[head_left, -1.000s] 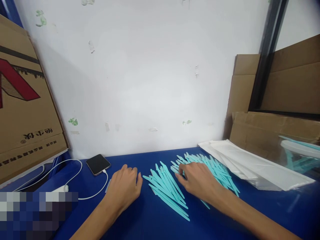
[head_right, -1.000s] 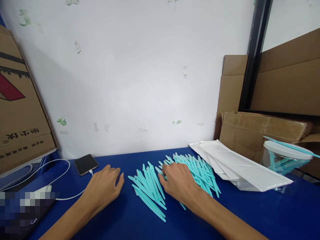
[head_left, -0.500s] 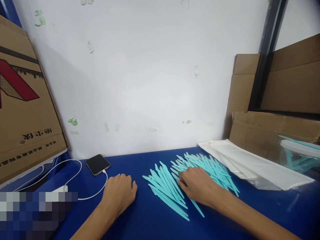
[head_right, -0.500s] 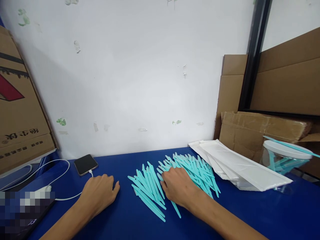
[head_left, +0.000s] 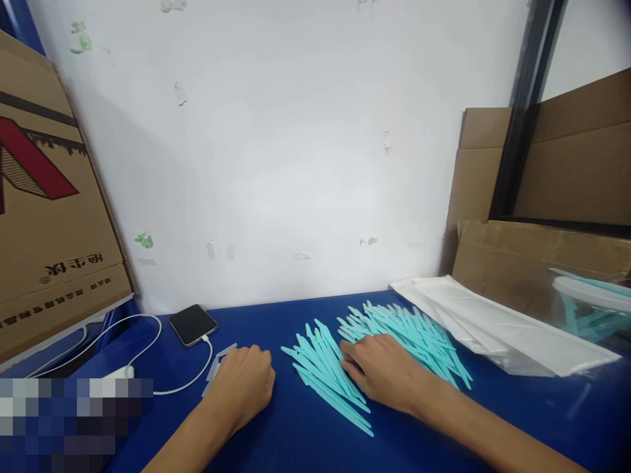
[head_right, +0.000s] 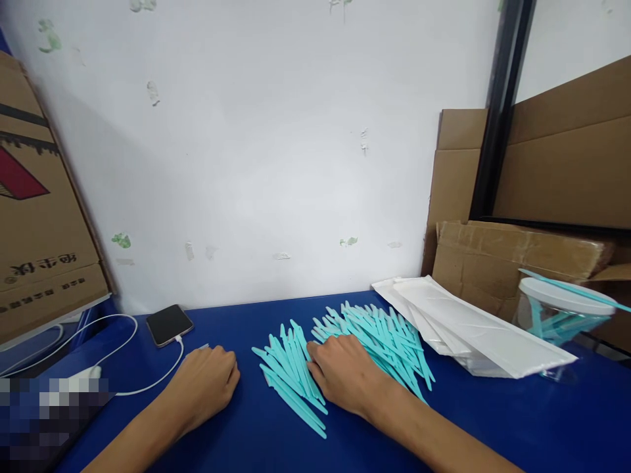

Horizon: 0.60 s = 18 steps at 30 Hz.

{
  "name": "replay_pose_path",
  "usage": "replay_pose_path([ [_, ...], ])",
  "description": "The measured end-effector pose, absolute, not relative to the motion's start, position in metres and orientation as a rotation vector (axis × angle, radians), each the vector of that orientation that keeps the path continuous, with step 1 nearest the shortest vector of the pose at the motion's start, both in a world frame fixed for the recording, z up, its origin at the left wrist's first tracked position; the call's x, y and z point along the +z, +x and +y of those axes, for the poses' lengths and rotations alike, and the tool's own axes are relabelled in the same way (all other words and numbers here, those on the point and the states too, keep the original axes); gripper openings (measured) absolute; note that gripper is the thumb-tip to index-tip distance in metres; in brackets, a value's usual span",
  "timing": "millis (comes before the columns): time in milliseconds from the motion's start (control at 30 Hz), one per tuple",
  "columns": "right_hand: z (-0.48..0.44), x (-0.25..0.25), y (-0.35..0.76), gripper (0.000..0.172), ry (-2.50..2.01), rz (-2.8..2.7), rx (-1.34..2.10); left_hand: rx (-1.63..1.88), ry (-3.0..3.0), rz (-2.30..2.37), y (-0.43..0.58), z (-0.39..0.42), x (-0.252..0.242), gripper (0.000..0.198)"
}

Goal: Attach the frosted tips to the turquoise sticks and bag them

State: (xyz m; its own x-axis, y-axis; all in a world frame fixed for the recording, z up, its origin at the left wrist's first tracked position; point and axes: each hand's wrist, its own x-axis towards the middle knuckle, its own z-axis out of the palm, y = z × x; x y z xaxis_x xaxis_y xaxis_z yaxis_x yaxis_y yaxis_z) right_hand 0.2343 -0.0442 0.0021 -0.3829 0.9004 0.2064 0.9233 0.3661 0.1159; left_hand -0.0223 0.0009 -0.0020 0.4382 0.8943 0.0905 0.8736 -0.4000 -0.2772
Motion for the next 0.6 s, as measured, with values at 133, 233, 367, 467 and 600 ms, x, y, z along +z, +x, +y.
replay_pose_path([
  [133,-0.0469,0.0034,0.236,0.023,-1.71,-2.543,-0.383,0.067,-2.481,-1.436,-0.0188,-0.0015,-0.0028,0.042],
  [233,-0.0486,0.0062,0.2374,0.023,-1.717,-2.561,-0.418,0.036,-2.517,-1.41,-0.0155,-0.0043,-0.0007,0.041],
  [367,-0.0482,0.0063,0.2387,0.022,-1.68,-2.582,-0.406,0.037,-2.506,-1.435,-0.0141,-0.0048,0.0011,0.042],
  [467,-0.0474,0.0035,0.2396,0.019,-1.627,-2.589,-0.399,0.065,-2.494,-1.408,-0.0159,-0.0015,-0.0008,0.042],
  [600,-0.0474,0.003,0.2392,0.015,-1.591,-2.575,-0.412,0.043,-2.473,-1.362,-0.0185,0.0038,-0.0033,0.042],
])
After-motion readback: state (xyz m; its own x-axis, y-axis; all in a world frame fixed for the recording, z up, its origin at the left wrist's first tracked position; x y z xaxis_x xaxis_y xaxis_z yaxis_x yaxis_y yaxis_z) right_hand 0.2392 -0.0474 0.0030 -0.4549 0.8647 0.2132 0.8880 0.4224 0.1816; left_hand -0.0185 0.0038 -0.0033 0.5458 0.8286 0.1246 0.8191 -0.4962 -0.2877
